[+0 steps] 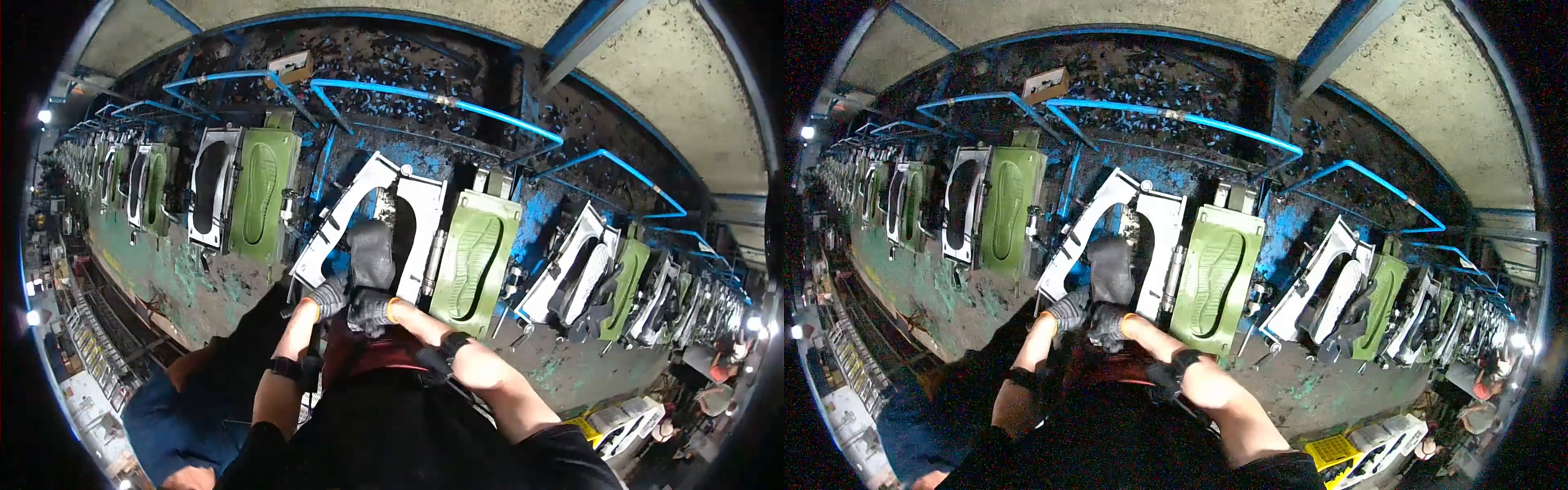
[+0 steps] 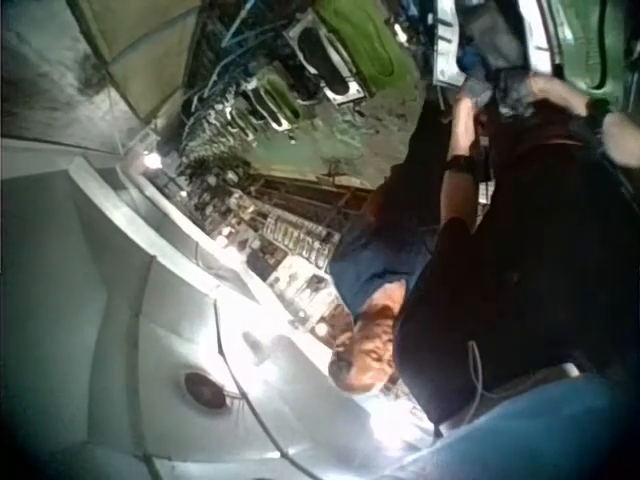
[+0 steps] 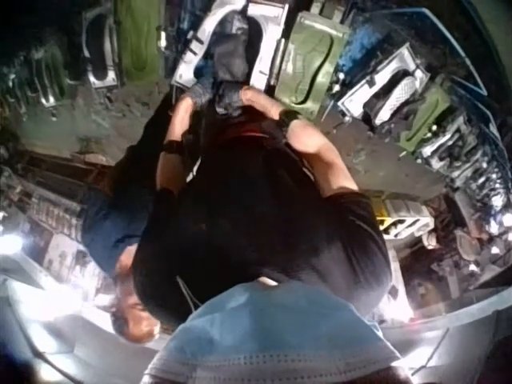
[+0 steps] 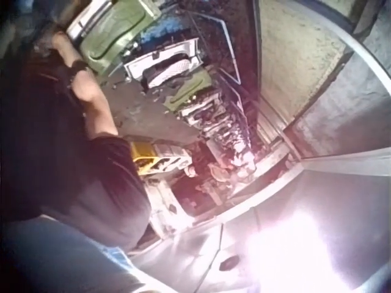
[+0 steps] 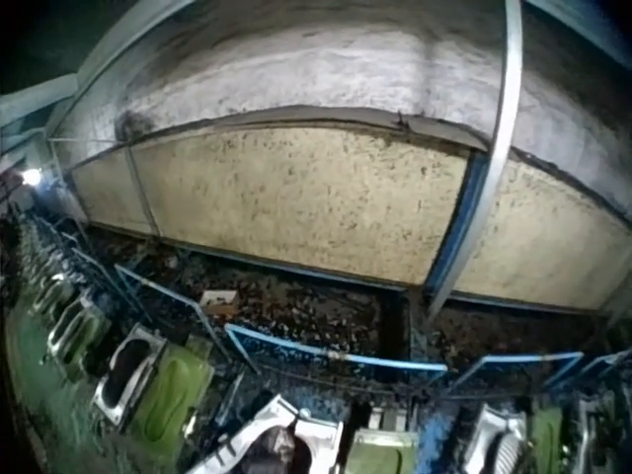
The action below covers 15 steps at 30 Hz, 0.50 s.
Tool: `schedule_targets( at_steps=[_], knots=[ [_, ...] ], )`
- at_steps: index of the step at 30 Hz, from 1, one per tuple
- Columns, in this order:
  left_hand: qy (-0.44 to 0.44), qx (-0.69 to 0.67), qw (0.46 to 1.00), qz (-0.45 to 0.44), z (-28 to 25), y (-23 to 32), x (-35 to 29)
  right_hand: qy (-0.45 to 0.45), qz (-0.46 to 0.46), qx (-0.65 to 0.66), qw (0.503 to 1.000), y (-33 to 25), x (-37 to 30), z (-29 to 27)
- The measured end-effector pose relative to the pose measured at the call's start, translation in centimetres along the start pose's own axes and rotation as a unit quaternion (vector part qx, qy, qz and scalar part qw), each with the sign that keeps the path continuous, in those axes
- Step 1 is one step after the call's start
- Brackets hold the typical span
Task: The recorder is placing and removing shoe sole components into a series of industrial molding machines on a factory line.
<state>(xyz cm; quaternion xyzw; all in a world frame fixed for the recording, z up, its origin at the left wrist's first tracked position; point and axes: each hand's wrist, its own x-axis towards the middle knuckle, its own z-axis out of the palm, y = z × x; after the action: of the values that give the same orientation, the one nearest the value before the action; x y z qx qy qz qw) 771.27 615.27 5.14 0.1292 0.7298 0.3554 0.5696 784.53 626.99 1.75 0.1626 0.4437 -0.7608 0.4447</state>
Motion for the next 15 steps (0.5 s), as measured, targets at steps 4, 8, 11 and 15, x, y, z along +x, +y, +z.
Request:
schedule_targets(
  at_steps=[4, 8, 11, 15],
  knots=[
    [0.28, -0.262, 0.919, 0.09, 1.7, -2.8, 3.8, 0.518, -0.227, -0.345, 0.749, 0.1, 1.1, -3.0],
    [0.326, 0.004, 0.945, 0.018, 2.5, 1.2, 6.8, 0.496, -0.002, -0.373, 0.784, -2.8, 0.1, -6.6],
    [0.298, -0.076, 0.943, 0.127, 2.5, -0.6, 7.3, 0.635, -0.049, -0.238, 0.733, -2.8, -1.2, -3.1],
    [0.279, -0.041, 0.941, 0.19, 2.6, 0.8, 8.6, 0.689, -0.147, -0.238, 0.669, -4.5, -4.0, -0.7]
  ],
)
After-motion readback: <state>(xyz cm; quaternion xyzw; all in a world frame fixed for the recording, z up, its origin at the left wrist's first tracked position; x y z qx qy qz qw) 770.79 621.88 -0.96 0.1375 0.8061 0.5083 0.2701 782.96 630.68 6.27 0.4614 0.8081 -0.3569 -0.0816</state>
